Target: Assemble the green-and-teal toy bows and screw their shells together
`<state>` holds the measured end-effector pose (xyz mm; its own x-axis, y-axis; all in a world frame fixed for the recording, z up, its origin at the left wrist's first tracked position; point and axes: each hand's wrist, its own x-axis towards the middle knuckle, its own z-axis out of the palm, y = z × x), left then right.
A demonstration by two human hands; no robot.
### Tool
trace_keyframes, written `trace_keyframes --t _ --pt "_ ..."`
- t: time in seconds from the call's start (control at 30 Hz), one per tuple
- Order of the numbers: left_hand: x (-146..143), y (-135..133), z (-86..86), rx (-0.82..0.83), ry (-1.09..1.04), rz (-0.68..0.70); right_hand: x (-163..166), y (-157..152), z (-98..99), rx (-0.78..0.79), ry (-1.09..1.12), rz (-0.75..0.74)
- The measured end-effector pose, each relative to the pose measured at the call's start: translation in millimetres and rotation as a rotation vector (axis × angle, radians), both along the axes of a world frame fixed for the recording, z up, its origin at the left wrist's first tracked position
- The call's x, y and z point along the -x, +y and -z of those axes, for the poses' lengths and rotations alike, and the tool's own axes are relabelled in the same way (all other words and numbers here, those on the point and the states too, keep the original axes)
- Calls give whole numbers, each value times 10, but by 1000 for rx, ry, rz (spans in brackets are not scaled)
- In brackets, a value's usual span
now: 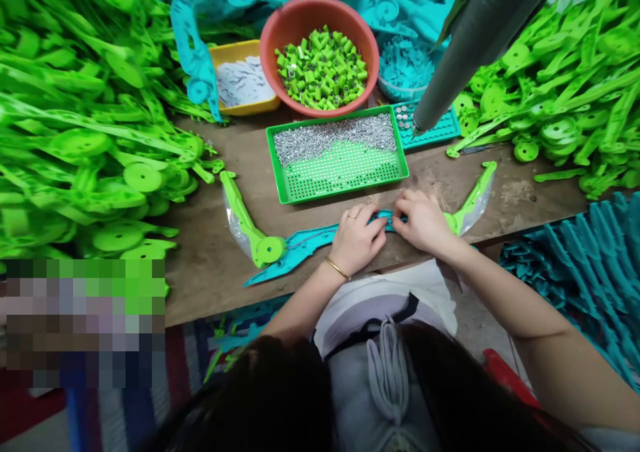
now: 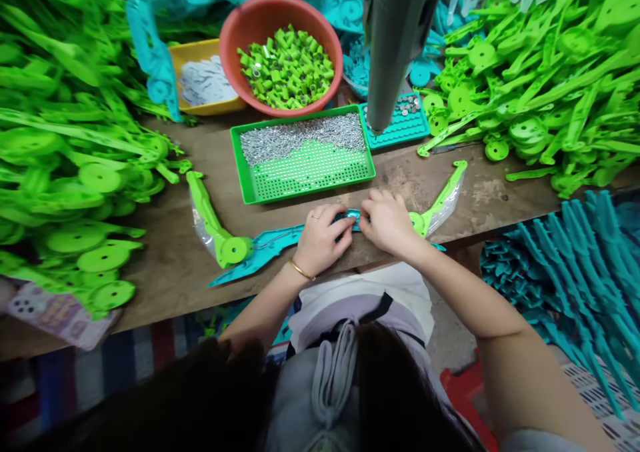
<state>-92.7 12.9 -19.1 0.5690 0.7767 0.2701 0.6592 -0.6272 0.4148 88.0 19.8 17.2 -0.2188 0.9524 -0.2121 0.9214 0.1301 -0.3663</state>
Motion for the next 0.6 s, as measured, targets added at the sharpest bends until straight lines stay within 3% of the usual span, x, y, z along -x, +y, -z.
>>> trace_keyframes --t 0.1,0.27,0.4,0.6 --pt "1 2 3 6 -9 0 -102 -28 -37 -3 68 -18" --pt "-2 2 14 30 -32 0 -530 -111 -122 -81 296 167" --pt "-3 -1 27 13 -44 -5 -695 -276 -120 -105 206 119" --pt "-5 1 33 51 -46 -1 -625 -443 -23 -143 5 -21"
